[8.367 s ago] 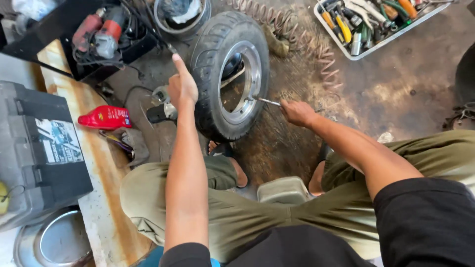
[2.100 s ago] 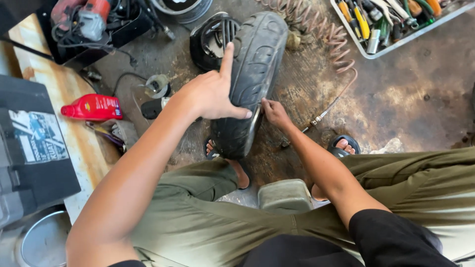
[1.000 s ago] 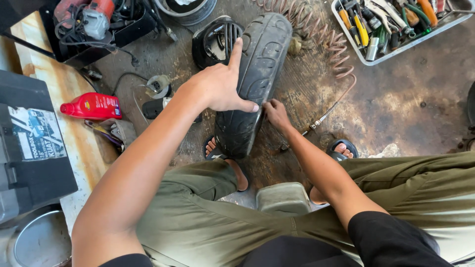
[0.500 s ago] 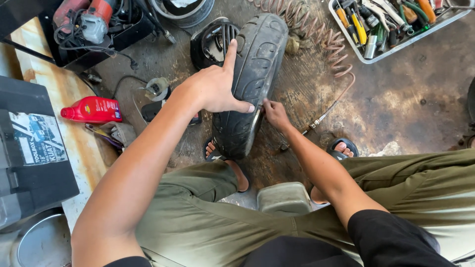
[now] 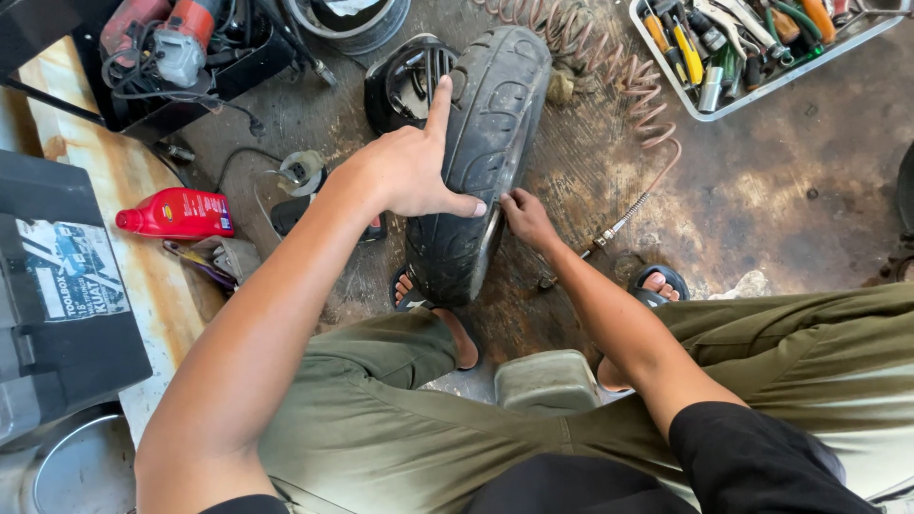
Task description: Cleaning and inspecting a motorcycle tire and rim using a cloth
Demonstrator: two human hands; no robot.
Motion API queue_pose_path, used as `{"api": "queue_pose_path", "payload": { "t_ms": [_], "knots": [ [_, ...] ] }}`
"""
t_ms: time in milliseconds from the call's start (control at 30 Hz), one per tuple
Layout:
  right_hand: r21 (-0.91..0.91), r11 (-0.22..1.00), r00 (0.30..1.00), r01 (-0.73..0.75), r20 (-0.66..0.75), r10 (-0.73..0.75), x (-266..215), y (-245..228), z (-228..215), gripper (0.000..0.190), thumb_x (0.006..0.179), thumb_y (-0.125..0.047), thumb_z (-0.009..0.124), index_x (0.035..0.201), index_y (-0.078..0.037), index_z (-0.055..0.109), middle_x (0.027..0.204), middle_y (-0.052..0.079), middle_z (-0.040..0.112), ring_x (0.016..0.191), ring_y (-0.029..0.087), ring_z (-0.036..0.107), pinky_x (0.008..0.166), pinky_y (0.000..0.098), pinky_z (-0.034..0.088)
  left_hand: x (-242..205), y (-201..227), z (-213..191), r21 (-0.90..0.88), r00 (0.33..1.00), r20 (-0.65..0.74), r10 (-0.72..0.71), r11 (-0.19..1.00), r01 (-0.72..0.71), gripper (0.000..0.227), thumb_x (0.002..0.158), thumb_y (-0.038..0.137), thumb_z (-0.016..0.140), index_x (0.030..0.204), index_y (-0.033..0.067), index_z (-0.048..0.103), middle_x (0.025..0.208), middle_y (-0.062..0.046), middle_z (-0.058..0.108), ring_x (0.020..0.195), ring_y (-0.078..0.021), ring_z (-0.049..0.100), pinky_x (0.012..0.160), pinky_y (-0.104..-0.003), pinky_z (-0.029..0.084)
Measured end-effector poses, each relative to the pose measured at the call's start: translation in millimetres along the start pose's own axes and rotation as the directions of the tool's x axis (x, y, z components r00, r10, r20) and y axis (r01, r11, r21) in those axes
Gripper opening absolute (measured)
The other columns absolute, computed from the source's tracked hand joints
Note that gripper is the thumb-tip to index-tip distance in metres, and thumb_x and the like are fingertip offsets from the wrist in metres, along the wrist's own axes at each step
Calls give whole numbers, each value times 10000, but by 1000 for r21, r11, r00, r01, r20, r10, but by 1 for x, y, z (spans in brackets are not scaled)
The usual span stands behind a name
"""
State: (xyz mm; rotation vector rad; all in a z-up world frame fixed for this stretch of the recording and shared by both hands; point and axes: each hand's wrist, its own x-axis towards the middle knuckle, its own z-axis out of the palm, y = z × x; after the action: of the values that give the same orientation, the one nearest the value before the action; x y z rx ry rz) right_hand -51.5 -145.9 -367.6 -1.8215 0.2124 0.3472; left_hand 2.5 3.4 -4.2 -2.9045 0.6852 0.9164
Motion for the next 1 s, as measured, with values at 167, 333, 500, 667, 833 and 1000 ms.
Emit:
{"api": "queue_pose_path", "payload": {
  "t_ms": [167,333,500,667,833,1000],
  "knots": [
    [8,988,987,155,-50,-154,-3,12,11,300,1050,-294,507,988,-18,605,818,71,604,721,193,539,668,359,464,-14,15,-17,-44,996,62,-64,997,67,1452,771,591,825,1589,-74,-173,1142,-308,684,698,-410,701,519,-421,574],
    [48,986,976,160,-156,-151,0,12,22,344,1060,-252,510,864,10,617,703,74,596,610,198,499,598,389,440,-13,15,-17,-77,995,61,-82,993,87,1436,759,560,835,1599,-49,-158,1172,-302,677,702,-419,723,414,-432,578],
    [53,999,995,3,-95,2,16,29,23,538,1058,-349,470,717,45,604,620,84,538,560,223,476,574,420,446,-11,9,-11,-75,998,36,-54,996,57,1438,743,557,826,1598,-61,-151,1158,-296,686,779,-426,733,543,-441,616],
    [-31,997,979,66,-193,-71,2,15,23,465,1050,-356,469,814,28,581,720,160,610,632,326,533,639,464,458,-20,17,-23,-120,989,102,-111,985,123,1430,758,500,835,1593,-19,-205,1129,-275,697,572,-377,690,366,-405,545],
    [-109,979,965,175,-179,-192,-2,14,24,281,1051,-321,508,987,-53,561,801,176,673,698,401,621,689,501,478,-5,-1,-1,-74,999,20,-32,997,33,1471,727,560,832,1584,-83,-177,1159,-313,684,870,-439,729,686,-440,611],
    [-80,985,969,154,-184,-167,-1,9,26,335,1074,-284,486,871,-21,521,714,150,588,617,302,530,645,459,456,-22,19,-26,-114,986,111,-123,984,136,1430,760,484,836,1582,-64,-198,1090,-278,698,500,-337,645,335,-374,512]
  ]
}}
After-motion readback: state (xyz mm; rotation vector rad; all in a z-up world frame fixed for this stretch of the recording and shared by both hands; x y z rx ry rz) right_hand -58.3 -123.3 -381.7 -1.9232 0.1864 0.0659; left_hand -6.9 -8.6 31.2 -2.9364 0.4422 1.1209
